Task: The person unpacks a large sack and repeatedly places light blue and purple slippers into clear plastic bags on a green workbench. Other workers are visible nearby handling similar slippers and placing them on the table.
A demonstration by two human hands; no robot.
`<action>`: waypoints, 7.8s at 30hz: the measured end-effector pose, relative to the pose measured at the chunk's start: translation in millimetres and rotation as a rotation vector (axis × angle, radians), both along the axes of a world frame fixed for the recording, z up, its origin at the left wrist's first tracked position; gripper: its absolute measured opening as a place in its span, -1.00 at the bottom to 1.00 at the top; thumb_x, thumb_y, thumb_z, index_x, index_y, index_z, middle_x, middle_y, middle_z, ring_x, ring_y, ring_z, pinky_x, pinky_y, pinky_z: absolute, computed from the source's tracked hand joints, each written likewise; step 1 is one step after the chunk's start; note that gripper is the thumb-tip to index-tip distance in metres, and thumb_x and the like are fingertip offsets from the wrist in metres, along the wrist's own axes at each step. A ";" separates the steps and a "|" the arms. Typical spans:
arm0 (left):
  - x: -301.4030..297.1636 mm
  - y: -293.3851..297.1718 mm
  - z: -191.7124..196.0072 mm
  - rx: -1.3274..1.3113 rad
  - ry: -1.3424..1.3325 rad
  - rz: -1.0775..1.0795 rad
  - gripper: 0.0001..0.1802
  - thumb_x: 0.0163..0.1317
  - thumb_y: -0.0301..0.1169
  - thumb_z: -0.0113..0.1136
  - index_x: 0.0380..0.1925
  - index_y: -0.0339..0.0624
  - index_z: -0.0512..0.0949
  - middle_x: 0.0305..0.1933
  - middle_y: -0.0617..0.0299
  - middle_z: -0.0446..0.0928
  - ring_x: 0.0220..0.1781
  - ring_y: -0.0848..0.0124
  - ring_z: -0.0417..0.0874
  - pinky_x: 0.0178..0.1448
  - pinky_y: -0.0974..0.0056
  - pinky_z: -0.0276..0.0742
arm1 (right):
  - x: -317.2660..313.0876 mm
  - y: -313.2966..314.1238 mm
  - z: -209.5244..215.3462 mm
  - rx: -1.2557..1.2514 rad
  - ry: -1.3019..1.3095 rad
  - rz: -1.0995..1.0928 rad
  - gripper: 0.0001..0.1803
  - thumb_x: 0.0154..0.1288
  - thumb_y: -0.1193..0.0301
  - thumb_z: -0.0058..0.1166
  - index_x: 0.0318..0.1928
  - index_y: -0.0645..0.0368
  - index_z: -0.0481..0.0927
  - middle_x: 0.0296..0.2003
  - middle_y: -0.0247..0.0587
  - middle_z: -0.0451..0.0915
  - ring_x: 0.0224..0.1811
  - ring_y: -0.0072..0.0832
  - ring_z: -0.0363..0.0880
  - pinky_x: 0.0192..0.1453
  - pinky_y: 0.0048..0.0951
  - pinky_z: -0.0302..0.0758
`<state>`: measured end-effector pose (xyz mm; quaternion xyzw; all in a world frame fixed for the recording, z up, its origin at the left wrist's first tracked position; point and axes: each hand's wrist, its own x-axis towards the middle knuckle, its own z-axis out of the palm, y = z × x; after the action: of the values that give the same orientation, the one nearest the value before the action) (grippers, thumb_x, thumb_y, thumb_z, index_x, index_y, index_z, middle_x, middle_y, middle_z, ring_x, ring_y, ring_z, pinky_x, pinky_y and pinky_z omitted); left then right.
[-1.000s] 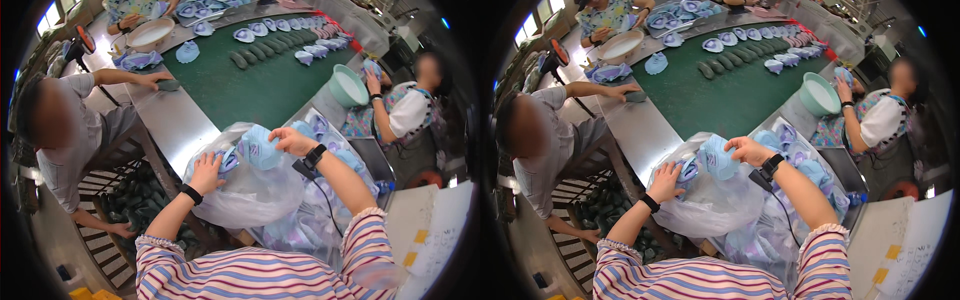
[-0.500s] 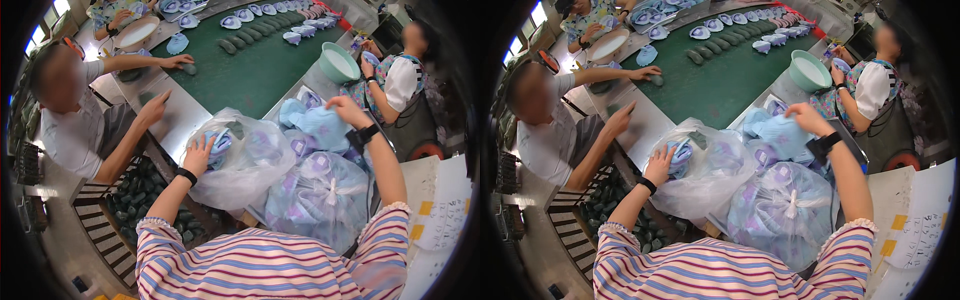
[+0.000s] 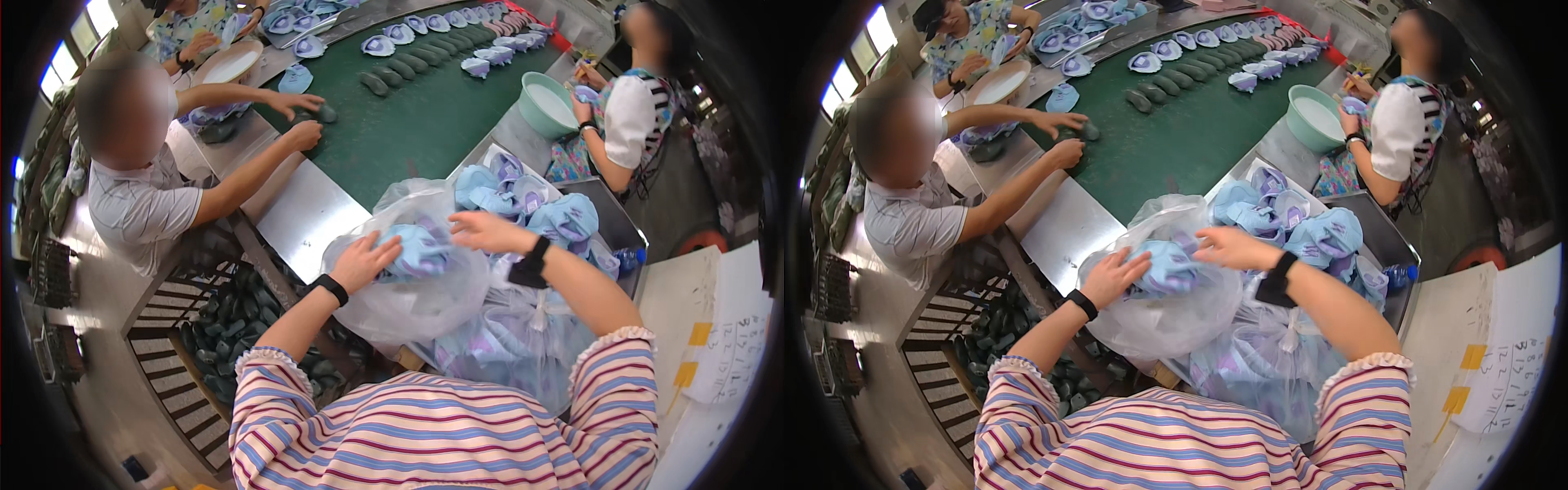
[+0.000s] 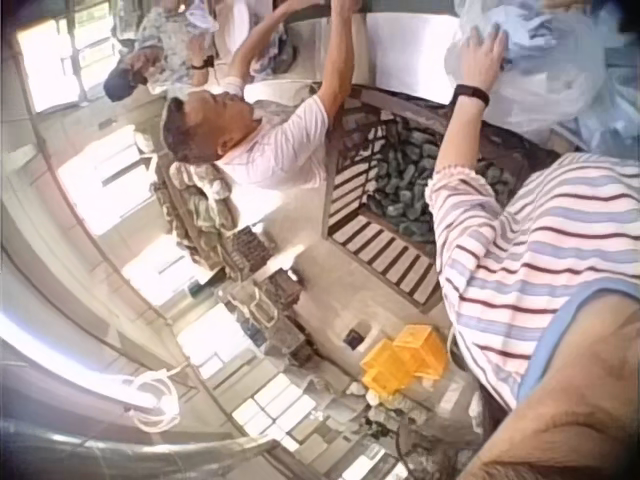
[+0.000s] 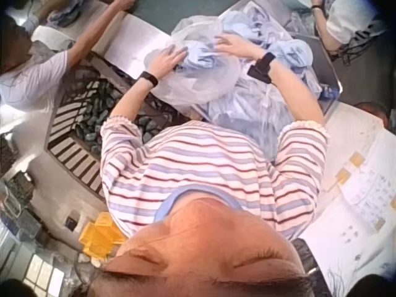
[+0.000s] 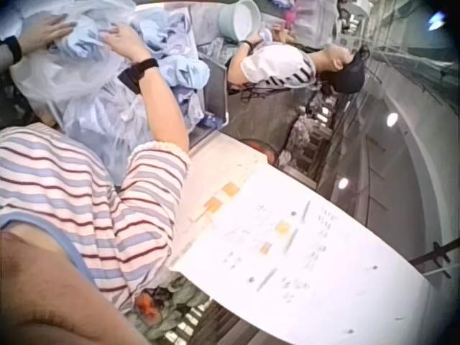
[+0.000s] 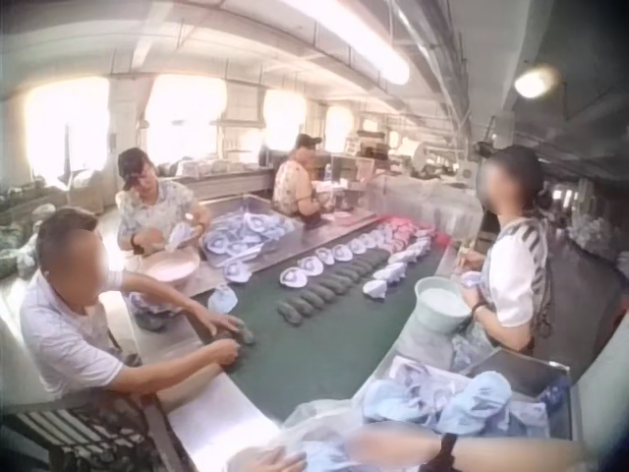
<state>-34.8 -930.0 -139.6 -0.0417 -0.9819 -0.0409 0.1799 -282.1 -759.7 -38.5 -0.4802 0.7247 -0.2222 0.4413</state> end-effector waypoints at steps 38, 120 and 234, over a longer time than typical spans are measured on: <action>-6.2 19.8 71.3 2.114 0.197 0.281 -0.56 0.31 -0.28 0.09 0.08 -0.31 0.34 0.01 0.14 0.51 0.03 0.33 0.55 0.08 0.18 0.50 | -0.5 50.0 76.7 -0.296 -0.496 -0.088 -0.41 -0.09 0.57 0.32 0.02 0.14 0.38 0.33 -0.11 0.11 0.24 -0.39 0.28 0.23 -0.42 0.31; -109.7 86.1 160.8 1.464 0.096 -0.151 -0.39 -0.01 -0.33 0.38 0.01 -0.40 0.40 -0.08 0.17 0.52 -0.08 0.42 0.52 0.04 0.30 0.43 | -13.0 85.9 88.4 -0.799 0.410 -0.259 -0.43 -0.09 0.37 0.27 0.00 0.14 0.41 -0.06 -0.05 0.40 0.01 -0.13 0.41 0.06 -0.28 0.37; -69.0 15.3 -9.1 0.427 -0.797 -0.167 -0.49 0.04 -0.06 0.24 -0.17 -0.26 0.54 -0.16 -0.08 0.57 -0.20 0.02 0.60 -0.06 0.05 0.49 | 62.7 34.4 47.9 0.015 0.385 0.549 -0.31 0.09 0.38 0.13 0.26 0.06 0.21 0.16 0.04 0.33 -0.13 -0.06 0.56 -0.12 -0.20 0.54</action>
<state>-103.9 -914.7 -148.7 -0.0639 -0.9374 -0.2695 -0.2111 -219.4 -725.3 9.4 -0.6872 0.6402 0.0052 0.3433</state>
